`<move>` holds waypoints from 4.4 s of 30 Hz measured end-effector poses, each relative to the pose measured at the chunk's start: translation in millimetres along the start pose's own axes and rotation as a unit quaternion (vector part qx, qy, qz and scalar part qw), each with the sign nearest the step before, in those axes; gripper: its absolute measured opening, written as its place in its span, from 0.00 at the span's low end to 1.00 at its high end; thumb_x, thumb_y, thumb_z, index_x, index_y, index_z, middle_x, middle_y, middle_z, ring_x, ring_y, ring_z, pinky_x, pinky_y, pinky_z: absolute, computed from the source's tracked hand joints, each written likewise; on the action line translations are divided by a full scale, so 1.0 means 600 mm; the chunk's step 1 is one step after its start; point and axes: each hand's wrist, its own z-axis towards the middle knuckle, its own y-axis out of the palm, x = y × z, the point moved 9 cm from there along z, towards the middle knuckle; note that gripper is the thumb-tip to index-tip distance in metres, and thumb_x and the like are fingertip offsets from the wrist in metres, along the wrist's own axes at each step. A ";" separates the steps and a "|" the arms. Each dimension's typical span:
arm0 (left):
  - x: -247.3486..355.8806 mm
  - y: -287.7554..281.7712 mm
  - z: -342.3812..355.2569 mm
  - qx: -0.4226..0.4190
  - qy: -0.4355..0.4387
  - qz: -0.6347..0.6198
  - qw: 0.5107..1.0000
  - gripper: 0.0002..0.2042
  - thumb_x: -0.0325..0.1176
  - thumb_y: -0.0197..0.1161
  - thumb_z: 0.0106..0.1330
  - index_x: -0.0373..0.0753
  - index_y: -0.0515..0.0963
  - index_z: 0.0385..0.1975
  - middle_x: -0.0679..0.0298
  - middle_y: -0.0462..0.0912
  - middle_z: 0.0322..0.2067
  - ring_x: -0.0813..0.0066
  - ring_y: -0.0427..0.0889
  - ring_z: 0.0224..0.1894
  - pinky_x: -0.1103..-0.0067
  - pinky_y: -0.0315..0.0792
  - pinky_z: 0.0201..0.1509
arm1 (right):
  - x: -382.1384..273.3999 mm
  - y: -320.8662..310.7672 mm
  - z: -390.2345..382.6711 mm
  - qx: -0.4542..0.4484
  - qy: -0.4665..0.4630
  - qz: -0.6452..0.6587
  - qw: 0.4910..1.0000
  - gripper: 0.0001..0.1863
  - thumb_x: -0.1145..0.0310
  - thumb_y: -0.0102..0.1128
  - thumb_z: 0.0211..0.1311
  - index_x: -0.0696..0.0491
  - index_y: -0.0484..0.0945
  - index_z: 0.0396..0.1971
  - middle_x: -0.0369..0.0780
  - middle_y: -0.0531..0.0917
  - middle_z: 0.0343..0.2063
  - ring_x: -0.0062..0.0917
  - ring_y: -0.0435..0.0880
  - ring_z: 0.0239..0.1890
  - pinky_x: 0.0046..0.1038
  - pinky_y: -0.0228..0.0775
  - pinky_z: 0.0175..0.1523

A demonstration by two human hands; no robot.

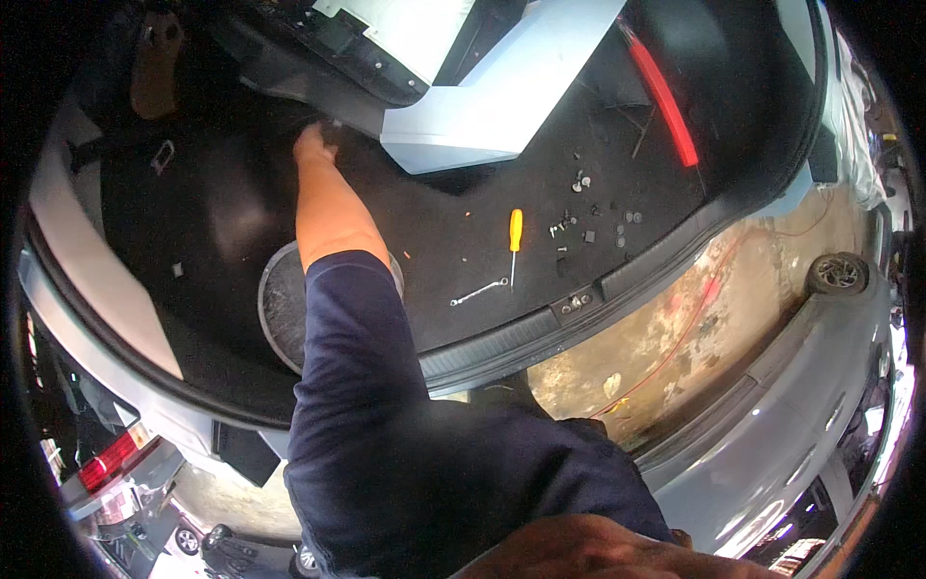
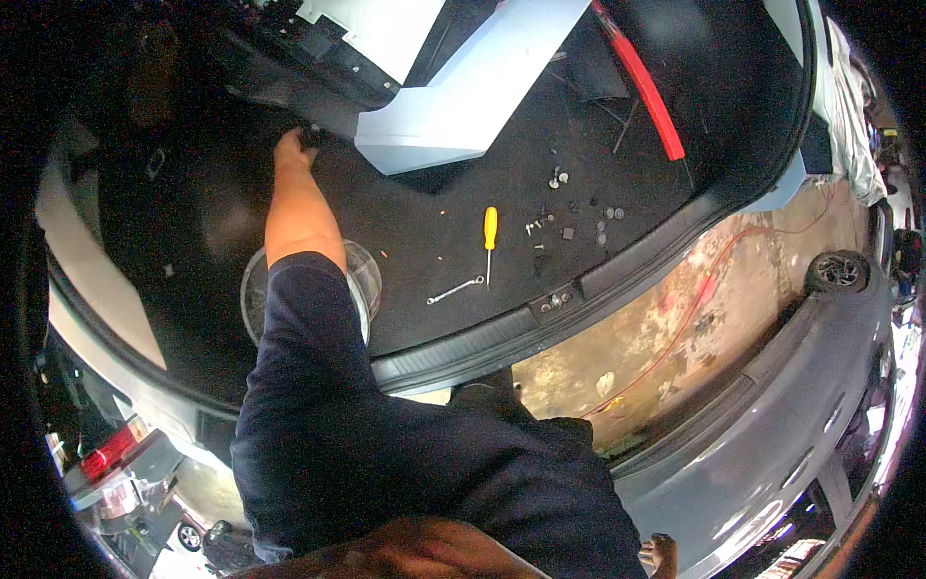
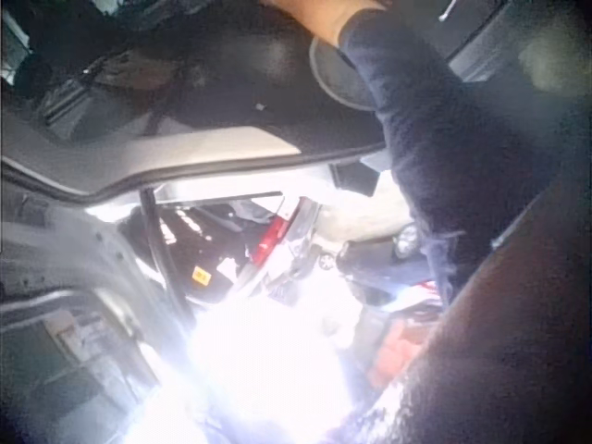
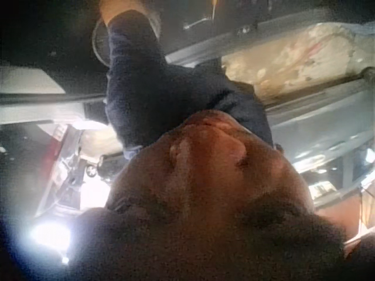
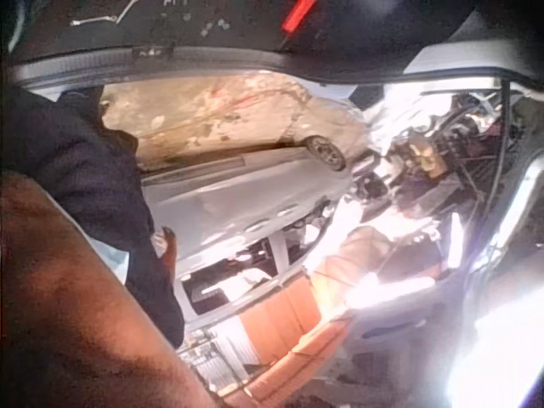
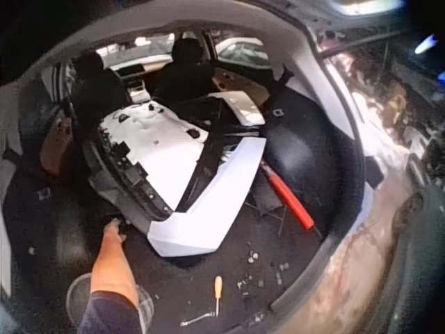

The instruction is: The person works on the rear trunk area of a car, removing a plastic trim piece and manipulating wiring harnesses and connectors. They use a screwdriver to loosen fasteners and handle various electrical components within the trunk lid.

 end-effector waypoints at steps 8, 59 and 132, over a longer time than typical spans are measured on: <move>-0.173 0.074 0.030 0.026 -0.114 -0.133 0.984 0.32 0.31 0.71 0.66 0.50 0.71 0.71 0.60 0.79 0.64 0.66 0.81 0.53 0.67 0.73 0.49 | -0.088 -0.047 -0.105 -0.081 -0.360 -0.122 0.921 0.20 0.57 0.58 0.72 0.50 0.74 0.57 0.48 0.86 0.43 0.40 0.88 0.40 0.45 0.83 0.43; -0.115 -0.114 -1.498 -0.351 0.158 0.123 0.915 0.11 0.39 0.72 0.64 0.42 0.87 0.42 0.66 0.84 0.34 0.71 0.80 0.37 0.72 0.74 0.41 | -0.429 0.118 -0.662 -0.130 -0.946 -0.128 0.268 0.43 0.57 0.74 0.58 0.50 0.64 0.71 0.55 0.80 0.58 0.50 0.79 0.61 0.47 0.70 0.66; 0.128 -0.207 -2.099 -0.399 0.779 -0.047 0.481 0.36 0.22 0.73 0.57 0.39 0.69 0.70 0.55 0.83 0.54 0.67 0.88 0.48 0.74 0.81 0.52 | -0.238 -0.495 -0.859 0.005 -0.926 0.377 -0.033 0.22 0.78 0.57 0.67 0.60 0.79 0.61 0.43 0.85 0.56 0.27 0.83 0.57 0.29 0.71 0.66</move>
